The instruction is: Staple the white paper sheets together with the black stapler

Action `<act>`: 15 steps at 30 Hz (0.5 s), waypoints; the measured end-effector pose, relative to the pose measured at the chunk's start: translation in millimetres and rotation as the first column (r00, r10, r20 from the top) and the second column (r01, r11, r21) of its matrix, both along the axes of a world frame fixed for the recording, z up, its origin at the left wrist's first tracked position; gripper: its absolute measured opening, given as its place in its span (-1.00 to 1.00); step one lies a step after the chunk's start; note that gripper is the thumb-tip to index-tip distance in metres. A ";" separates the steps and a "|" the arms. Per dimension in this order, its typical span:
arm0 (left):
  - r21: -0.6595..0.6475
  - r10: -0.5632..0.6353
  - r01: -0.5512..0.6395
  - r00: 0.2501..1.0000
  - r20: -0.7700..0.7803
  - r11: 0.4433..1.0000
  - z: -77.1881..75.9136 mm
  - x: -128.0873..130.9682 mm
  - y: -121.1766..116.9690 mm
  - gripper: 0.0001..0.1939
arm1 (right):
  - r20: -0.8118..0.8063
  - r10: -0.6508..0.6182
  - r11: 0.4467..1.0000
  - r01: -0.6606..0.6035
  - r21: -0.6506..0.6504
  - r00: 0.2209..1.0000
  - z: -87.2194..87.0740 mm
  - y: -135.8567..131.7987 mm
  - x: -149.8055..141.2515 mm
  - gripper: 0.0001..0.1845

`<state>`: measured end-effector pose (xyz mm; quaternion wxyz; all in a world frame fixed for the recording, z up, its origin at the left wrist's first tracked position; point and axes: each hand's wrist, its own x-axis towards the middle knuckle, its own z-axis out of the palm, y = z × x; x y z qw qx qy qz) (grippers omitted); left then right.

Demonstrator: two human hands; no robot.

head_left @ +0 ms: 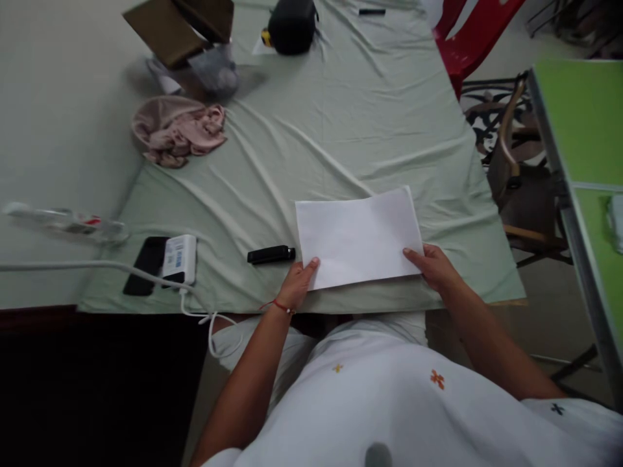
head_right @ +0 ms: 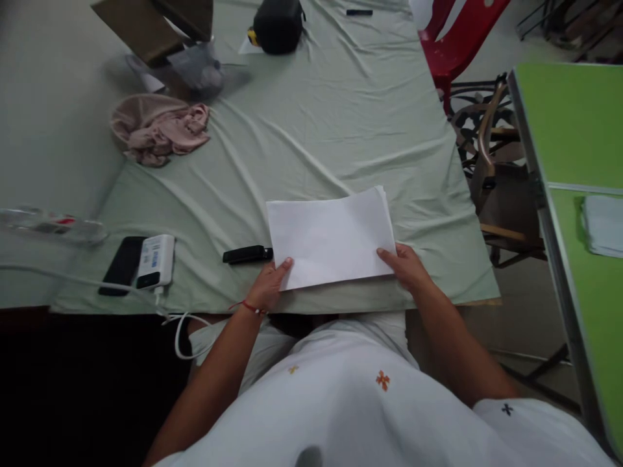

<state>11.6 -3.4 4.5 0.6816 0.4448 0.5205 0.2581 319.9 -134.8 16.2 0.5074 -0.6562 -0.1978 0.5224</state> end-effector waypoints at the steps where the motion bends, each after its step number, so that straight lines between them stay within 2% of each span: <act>1: -0.002 -0.032 0.032 0.999 -0.021 0.999 -1.7 -2.2 -1.1 -0.35 | 0.034 0.006 1.000 -0.006 0.001 0.999 0.7 -1.5 -0.7 -0.44; 4: 0.012 -0.104 0.106 0.989 -0.107 0.994 -5.8 -7.7 -3.1 -0.36 | 0.209 0.034 0.999 -0.040 0.024 0.977 3.3 -8.7 -1.7 -0.55; 6: 0.081 -0.095 0.107 0.985 -0.147 0.991 -7.3 -9.1 -3.5 -0.35 | 0.265 0.048 0.997 -0.064 0.051 0.963 3.8 -13.6 -2.0 -0.60; 9: 0.193 -0.061 0.089 0.988 -0.145 0.977 -7.5 -8.9 -4.5 -0.34 | 0.133 0.007 0.996 -0.018 0.084 0.991 1.7 -17.7 -4.1 -0.57; 12: 0.205 -0.086 0.113 0.987 -0.135 0.972 -6.4 -9.3 -7.9 -0.33 | -0.018 -0.057 0.996 0.058 0.061 0.998 -1.3 -19.1 -7.4 -0.45; 15: 0.230 -0.091 0.127 0.983 -0.159 0.965 -1.6 -13.6 -11.5 -0.41 | -0.024 -0.009 1.000 0.009 0.023 1.000 -2.4 -21.9 -8.1 -0.47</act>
